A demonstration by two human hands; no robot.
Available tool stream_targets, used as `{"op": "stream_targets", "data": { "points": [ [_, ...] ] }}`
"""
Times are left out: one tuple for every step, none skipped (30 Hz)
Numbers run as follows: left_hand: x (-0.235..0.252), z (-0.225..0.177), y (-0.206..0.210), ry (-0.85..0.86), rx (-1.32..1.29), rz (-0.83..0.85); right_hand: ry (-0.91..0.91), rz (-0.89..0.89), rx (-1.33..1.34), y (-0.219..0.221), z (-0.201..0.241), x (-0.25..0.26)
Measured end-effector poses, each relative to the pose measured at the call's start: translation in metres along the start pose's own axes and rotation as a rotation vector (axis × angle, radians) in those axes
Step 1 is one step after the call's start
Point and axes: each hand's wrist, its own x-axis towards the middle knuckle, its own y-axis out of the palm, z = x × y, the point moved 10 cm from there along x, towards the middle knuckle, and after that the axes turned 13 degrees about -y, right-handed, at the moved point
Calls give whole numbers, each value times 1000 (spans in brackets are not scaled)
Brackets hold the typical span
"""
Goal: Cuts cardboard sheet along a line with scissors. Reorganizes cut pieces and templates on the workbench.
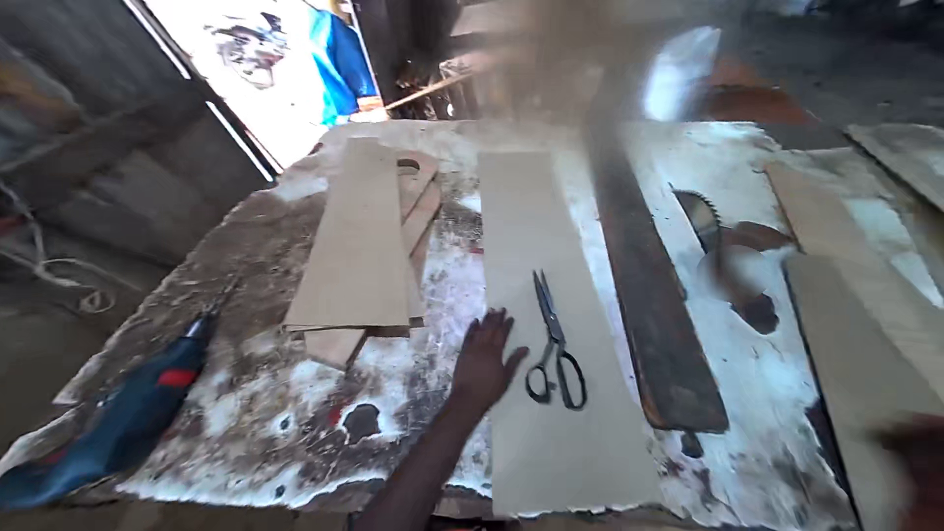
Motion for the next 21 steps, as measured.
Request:
{"op": "stream_targets", "data": {
  "points": [
    [13, 8, -8, -13, -14, -15, 14, 124, -11, 28, -36, -20],
    [27, 20, -19, -50, -89, -18, 7, 193, -61, 64, -56, -44],
    [39, 35, -33, -106, -251, -26, 6, 244, -128, 100, -68, -66],
    [46, 50, -47, -176, -478, -23, 7, 301, -172, 131, -74, -83],
    [49, 65, -57, -247, -712, 0, 10, 358, -155, 159, -77, -94],
    [46, 77, -62, -301, -892, 45, 21, 409, -111, 182, -78, -99],
    [35, 86, -62, -334, -976, 91, 41, 460, -89, 199, -78, -101],
    [17, 94, -59, -337, -979, 136, 63, 516, -116, 213, -81, -97],
    [-5, 102, -53, -326, -922, 151, 98, 575, -178, 224, -86, -91],
    [-29, 110, -48, -315, -829, 138, 135, 620, -248, 234, -95, -81],
    [-54, 112, -45, -287, -736, 111, 168, 642, -321, 244, -103, -69],
    [-78, 109, -41, -254, -655, 82, 179, 653, -406, 254, -111, -55],
    [-98, 101, -38, -217, -588, 34, 169, 657, -494, 267, -116, -40],
    [-115, 93, -34, -170, -502, -10, 155, 659, -572, 282, -119, -28],
    [-130, 83, -28, -119, -382, -30, 135, 662, -634, 300, -119, -21],
    [-140, 75, -22, -73, -232, -35, 106, 666, -688, 320, -117, -17],
    [-146, 69, -16, -44, -92, -39, 75, 675, -754, 340, -120, -16],
    [-148, 66, -14, -40, -17, -46, 56, 688, -810, 356, -127, -16],
    [-148, 66, -14, -47, -5, -74, 55, 688, -827, 367, -132, -16],
    [-146, 68, -15, -54, -32, -108, 82, 692, -801, 370, -136, -15],
    [-145, 69, -16, -59, -59, -131, 115, 691, -758, 367, -137, -13]
  ]
}}
